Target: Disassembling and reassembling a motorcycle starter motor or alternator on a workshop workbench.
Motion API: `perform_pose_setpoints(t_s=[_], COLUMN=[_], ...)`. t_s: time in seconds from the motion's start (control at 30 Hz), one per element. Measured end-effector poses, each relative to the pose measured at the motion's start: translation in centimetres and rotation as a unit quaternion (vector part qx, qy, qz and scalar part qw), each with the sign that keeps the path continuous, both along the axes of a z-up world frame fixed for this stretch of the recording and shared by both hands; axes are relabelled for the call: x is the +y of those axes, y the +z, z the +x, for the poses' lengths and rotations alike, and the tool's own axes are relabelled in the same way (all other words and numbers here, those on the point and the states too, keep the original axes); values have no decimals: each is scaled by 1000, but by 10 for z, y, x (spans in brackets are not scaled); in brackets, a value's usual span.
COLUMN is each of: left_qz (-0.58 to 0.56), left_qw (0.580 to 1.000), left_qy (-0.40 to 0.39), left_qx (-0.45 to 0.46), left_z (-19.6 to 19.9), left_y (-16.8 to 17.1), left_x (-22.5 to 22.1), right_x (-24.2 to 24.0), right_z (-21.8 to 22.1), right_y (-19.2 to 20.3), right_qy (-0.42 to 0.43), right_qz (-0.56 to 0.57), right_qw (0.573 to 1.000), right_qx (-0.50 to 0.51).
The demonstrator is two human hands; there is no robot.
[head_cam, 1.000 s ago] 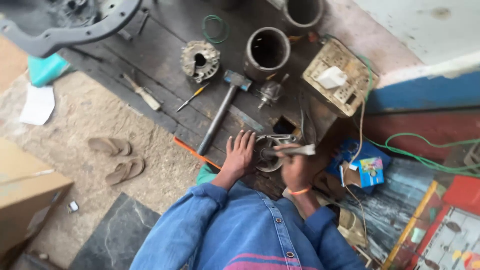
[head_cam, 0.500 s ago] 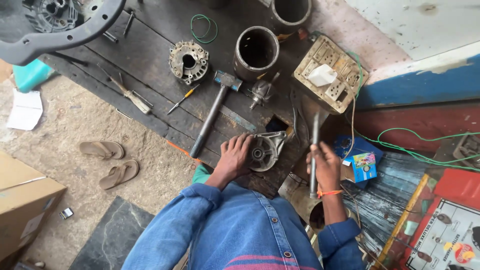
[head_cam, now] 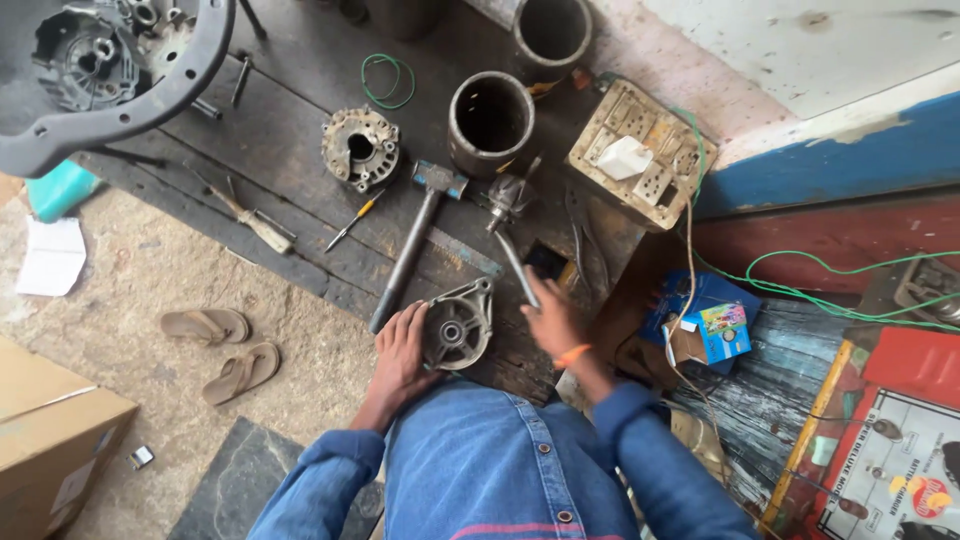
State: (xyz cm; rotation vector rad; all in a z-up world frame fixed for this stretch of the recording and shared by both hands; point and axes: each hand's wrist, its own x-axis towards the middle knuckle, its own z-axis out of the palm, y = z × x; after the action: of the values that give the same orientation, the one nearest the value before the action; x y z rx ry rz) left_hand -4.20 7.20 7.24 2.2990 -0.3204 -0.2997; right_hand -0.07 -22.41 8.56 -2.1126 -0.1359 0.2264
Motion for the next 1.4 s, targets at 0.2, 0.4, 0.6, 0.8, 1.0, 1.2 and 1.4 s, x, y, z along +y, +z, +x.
perform_pose_setpoints(t_s=[0.2, 0.4, 0.6, 0.8, 1.0, 1.2, 1.4], left_qz=[5, -19, 16, 28, 175, 111, -287], left_qw=[1000, 998, 999, 971, 958, 989, 940], left_qy=[29, 51, -13, 203, 225, 95, 150], left_qx=[7, -3, -25, -121, -40, -39, 106], left_z=[-7, 2, 45, 133, 193, 189, 118], left_y=[-9, -24, -18, -33, -46, -73, 52], left_x=[-4, -27, -22, 34, 59, 90, 10], right_x=[42, 33, 24, 6, 8, -33, -60], right_z=[23, 37, 23, 12, -3, -26, 14], right_y=[7, 34, 31, 17, 2, -8, 12], right_qy=[-58, -103, -178, -266, -190, -284, -297], right_qz=[-159, -212, -122, -132, -176, -172, -300], right_qw=[982, 955, 975, 954, 965, 941, 902], right_qx=[-89, -183, -62, -48, 34, 69, -92])
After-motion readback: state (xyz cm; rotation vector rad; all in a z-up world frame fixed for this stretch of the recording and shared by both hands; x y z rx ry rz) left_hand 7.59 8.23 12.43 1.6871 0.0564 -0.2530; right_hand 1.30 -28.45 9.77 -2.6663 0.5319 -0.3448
